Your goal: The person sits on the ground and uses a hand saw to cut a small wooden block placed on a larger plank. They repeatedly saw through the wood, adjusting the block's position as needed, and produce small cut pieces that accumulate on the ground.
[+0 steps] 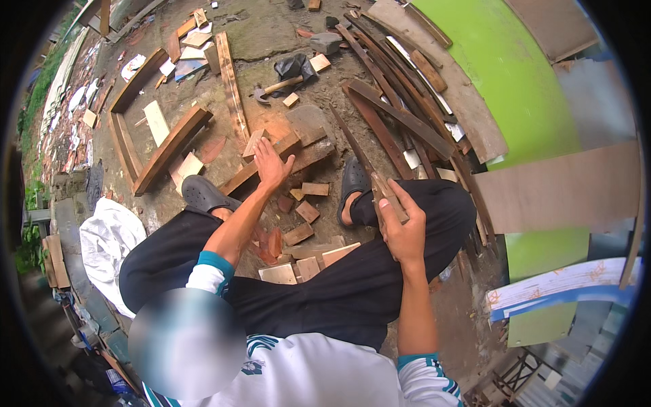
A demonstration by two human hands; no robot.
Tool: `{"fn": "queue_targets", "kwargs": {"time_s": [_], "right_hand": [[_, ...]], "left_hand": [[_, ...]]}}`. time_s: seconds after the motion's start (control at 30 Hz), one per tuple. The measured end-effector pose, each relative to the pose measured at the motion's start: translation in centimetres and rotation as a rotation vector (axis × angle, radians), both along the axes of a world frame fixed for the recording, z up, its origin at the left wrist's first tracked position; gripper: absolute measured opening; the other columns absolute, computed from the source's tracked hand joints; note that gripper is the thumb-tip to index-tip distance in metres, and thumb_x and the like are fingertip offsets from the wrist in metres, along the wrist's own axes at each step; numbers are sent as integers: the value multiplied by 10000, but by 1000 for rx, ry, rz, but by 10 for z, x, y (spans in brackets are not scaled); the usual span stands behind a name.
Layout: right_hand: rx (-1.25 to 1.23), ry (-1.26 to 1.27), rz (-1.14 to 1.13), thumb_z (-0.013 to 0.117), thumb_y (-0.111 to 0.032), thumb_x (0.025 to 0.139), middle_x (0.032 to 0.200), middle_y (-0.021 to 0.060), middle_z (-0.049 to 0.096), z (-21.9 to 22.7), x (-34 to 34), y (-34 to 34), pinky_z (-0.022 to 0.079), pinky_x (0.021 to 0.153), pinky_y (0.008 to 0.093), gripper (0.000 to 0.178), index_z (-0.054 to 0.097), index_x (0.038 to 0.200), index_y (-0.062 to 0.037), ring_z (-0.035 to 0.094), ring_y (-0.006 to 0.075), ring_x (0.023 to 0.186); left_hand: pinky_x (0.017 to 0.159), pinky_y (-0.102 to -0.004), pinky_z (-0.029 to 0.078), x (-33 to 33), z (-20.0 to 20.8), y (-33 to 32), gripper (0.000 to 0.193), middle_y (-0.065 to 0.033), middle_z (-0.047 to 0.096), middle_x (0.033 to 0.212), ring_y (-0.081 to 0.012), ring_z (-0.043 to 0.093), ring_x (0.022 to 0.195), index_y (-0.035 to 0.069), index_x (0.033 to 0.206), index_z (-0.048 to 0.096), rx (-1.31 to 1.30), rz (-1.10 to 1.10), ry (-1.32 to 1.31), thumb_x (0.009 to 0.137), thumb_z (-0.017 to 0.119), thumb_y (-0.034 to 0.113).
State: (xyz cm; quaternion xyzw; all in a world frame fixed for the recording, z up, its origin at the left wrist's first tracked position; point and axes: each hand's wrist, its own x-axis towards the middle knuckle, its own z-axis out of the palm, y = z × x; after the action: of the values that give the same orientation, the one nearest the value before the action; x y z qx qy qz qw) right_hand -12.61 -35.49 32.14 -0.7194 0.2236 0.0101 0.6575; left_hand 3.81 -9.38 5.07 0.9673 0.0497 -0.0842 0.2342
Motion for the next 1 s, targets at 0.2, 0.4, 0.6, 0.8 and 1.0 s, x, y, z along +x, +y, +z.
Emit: {"fn": "queue_targets", "kwargs": {"time_s": [0.2, 0.4, 0.6, 0.8, 1.0], "right_hand": [[69, -21, -62, 613, -93, 989, 700, 12, 606, -28, 22, 4, 355, 417, 217, 446, 537, 1399, 64, 461, 33, 473], [96, -28, -97, 605, -83, 984, 745, 13, 627, -21, 29, 14, 400, 448, 218, 463, 528, 1419, 53, 498, 38, 515], [81, 2, -105, 618, -78, 971, 852, 48, 683, -26, 26, 15, 504, 635, 236, 451, 551, 1390, 75, 604, 75, 696], [-106, -112, -39, 658, -195, 936, 1180, 255, 706, -28, 30, 28, 517, 962, 354, 502, 574, 1335, 97, 697, 306, 1113], [-82, -189, -41, 659, -227, 937, 1161, 254, 713, -16, 24, 24, 528, 937, 354, 518, 575, 1330, 99, 712, 294, 1088]], "left_hand": [[1193, -673, 7, -11, 8, -76, 1072, -410, -15, 1607, -676, -101, 1430, -46, 1596, 78, 102, -277, 171, 890, 654, 517], [1267, -539, 102, -10, -16, -31, 693, -111, 320, 1639, -292, 220, 1544, 146, 1527, 440, 38, -898, -267, 921, 668, 394], [1138, -506, 368, 30, -15, 22, 688, -200, 420, 1559, -369, 401, 1444, 109, 1516, 411, 257, -176, -77, 922, 687, 319], [812, -499, 553, 57, -34, 75, 626, -201, 730, 1045, -385, 713, 962, 267, 1516, 447, 372, -295, 227, 923, 650, 245], [842, -505, 532, 41, 49, 64, 765, -211, 717, 1034, -405, 693, 950, 268, 1526, 430, 317, -489, 177, 827, 733, 327]]}}
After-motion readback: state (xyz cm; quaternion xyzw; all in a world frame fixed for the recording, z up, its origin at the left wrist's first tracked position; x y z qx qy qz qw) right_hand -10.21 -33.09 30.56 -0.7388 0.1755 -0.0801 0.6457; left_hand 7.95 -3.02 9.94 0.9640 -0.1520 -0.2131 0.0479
